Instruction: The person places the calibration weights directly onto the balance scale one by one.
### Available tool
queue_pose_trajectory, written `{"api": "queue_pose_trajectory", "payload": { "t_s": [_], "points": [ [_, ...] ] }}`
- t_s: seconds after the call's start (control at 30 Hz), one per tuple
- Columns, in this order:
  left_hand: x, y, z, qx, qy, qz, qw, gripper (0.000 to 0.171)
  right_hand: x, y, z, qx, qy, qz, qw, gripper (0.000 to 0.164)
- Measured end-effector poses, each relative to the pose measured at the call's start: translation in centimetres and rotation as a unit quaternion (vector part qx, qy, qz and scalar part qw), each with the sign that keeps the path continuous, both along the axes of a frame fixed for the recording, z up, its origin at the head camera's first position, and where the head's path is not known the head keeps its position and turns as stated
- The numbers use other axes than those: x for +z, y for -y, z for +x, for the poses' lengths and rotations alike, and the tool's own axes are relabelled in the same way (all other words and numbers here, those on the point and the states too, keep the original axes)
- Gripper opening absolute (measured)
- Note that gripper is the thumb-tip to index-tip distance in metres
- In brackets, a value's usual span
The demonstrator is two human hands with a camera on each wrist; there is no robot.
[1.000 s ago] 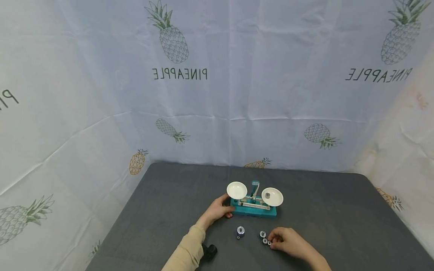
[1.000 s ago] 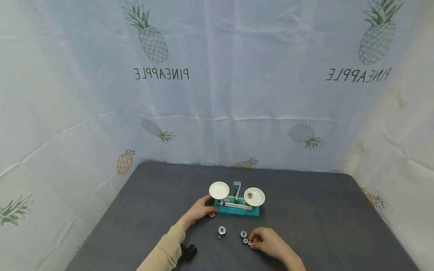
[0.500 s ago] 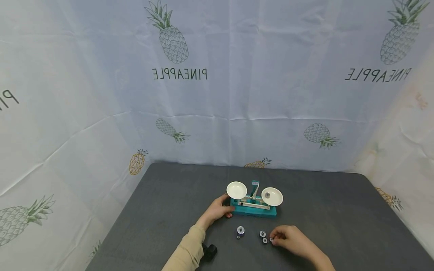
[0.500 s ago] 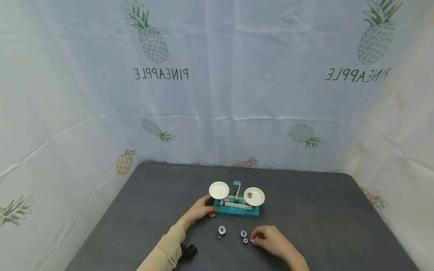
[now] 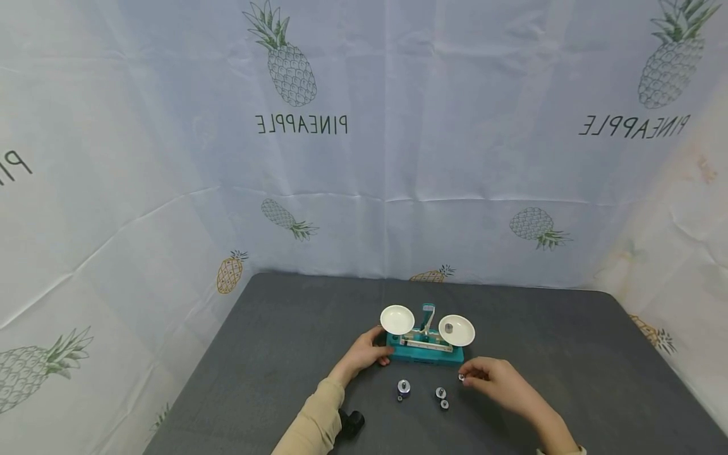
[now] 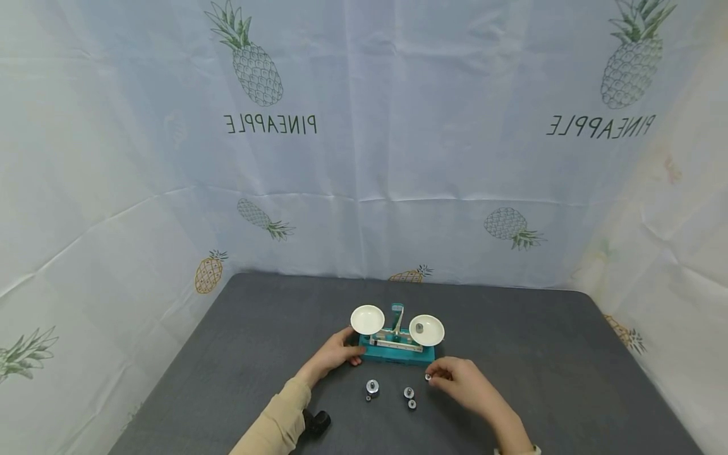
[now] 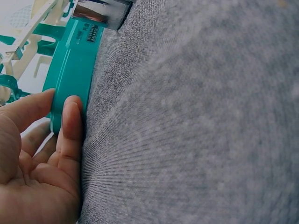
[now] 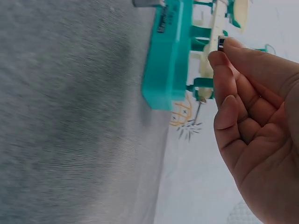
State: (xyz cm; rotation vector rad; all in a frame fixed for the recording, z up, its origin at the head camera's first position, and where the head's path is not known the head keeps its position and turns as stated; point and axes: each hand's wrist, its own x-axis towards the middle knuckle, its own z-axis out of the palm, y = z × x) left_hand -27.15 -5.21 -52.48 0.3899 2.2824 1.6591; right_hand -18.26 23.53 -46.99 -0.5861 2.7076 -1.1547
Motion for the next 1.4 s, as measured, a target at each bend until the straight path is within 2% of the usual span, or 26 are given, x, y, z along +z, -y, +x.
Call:
{"api": "queue_pose_trajectory", "payload": {
  "t_s": [0.37,0.53,0.63,0.83,1.1,1.4],
  "points": [
    [1.6,0.1,1.0,-0.005,0.004,0.015,0.9999,0.055,2.5,0.0,-1.7,-0.056,-0.081,0.030,0.995,0.016],
    [2.1,0.3,1.3,-0.009,0.012,0.025,0.9996,0.056,3.0,0.1,-2.4,-0.082,-0.090,0.038,0.992,0.016],
    [1.7,0.3,1.0,-0.007,0.010,0.020,0.9997,0.056,3.0,0.2,-3.1,-0.098,-0.099,0.040,0.989,0.016],
    [1.8,0.3,1.0,-0.009,0.012,0.025,0.9996,0.054,2.6,0.4,-4.5,-0.110,-0.122,0.049,0.985,0.015],
    [-0.8,0.3,-0.3,-0.011,0.013,0.025,0.9995,0.055,2.0,0.8,-5.7,-0.111,-0.141,0.065,0.982,0.015],
    [-0.9,0.3,-0.5,-0.010,0.023,0.031,0.9992,0.057,2.2,1.2,-6.3,-0.108,-0.133,0.095,0.981,0.015]
  ]
}}
